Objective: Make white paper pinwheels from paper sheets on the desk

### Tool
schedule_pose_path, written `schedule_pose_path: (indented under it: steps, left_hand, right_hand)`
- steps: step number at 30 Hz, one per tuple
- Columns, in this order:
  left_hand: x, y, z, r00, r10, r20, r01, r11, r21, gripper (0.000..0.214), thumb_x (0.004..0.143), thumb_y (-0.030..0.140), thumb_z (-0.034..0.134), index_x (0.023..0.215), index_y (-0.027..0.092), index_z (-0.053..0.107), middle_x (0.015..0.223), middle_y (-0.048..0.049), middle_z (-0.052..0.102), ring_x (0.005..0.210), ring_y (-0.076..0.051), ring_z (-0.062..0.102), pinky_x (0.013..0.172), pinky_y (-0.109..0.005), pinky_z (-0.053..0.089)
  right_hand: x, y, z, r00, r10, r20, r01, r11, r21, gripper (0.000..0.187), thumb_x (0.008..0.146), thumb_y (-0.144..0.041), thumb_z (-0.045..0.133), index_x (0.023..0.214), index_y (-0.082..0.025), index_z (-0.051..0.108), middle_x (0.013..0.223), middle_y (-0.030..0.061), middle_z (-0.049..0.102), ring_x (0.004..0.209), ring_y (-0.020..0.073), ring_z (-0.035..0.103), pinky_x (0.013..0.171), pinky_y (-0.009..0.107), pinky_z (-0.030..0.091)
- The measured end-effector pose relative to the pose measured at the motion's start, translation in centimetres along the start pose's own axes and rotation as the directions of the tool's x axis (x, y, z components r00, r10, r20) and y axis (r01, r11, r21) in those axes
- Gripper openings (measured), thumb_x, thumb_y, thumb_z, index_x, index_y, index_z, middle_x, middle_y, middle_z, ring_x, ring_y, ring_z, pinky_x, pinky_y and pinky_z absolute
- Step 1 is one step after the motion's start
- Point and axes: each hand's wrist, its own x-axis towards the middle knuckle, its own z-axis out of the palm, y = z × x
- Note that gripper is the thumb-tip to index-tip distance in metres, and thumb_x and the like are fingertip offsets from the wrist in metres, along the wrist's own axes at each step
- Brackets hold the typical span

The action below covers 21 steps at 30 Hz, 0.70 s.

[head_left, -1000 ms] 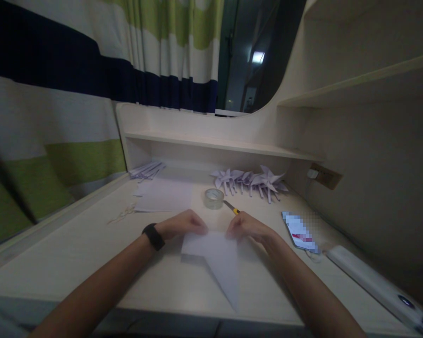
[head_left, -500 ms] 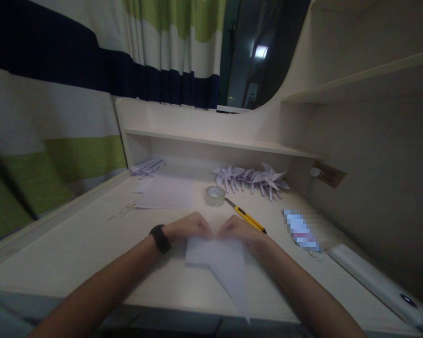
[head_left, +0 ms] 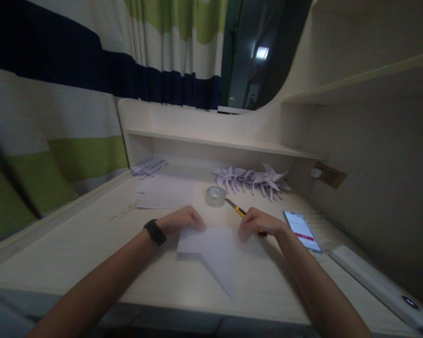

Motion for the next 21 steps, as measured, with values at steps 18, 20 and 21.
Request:
schedule_pose_path:
  steps: [18, 20, 21]
  left_hand:
    - [0.0, 0.5, 1.2, 1.0, 0.001, 0.005, -0.001, 1.0, 0.005, 0.019, 0.067, 0.029, 0.07, 0.06, 0.012, 0.07, 0.046, 0.0003, 0.055, 0.041, -0.009, 0.041, 0.042, -0.022, 0.028]
    - [-0.1, 0.7, 1.0, 0.999, -0.05, 0.0, 0.049, 0.998, -0.031, 0.017, 0.067, 0.03, 0.07, 0.065, 0.012, 0.072, 0.054, -0.0035, 0.063, 0.047, -0.012, 0.053, 0.046, -0.022, 0.039]
    - [-0.2, 0.8, 0.8, 0.997, -0.078, -0.002, 0.078, 0.996, -0.048, 0.017, 0.066, 0.03, 0.071, 0.068, 0.013, 0.073, 0.059, -0.0056, 0.066, 0.052, -0.015, 0.059, 0.05, -0.023, 0.044]
  right_hand:
    - [1.9, 0.1, 3.4, 0.954, -0.199, -0.225, 0.199, 0.98, -0.022, 0.032, 0.061, -0.042, 0.076, 0.058, -0.011, 0.069, 0.048, -0.0009, 0.057, 0.043, 0.0075, 0.044, 0.044, 0.021, 0.031]
    - [1.5, 0.0, 2.7, 0.952, -0.182, -0.248, 0.185, 0.983, -0.008, 0.032, 0.06, -0.042, 0.076, 0.058, -0.011, 0.069, 0.047, -0.0005, 0.057, 0.043, 0.0081, 0.045, 0.044, 0.021, 0.031]
    - [1.3, 0.0, 2.4, 0.95, -0.17, -0.261, 0.178, 0.984, 0.006, 0.032, 0.06, -0.042, 0.077, 0.058, -0.011, 0.069, 0.047, -0.0005, 0.057, 0.042, 0.0081, 0.045, 0.043, 0.021, 0.031]
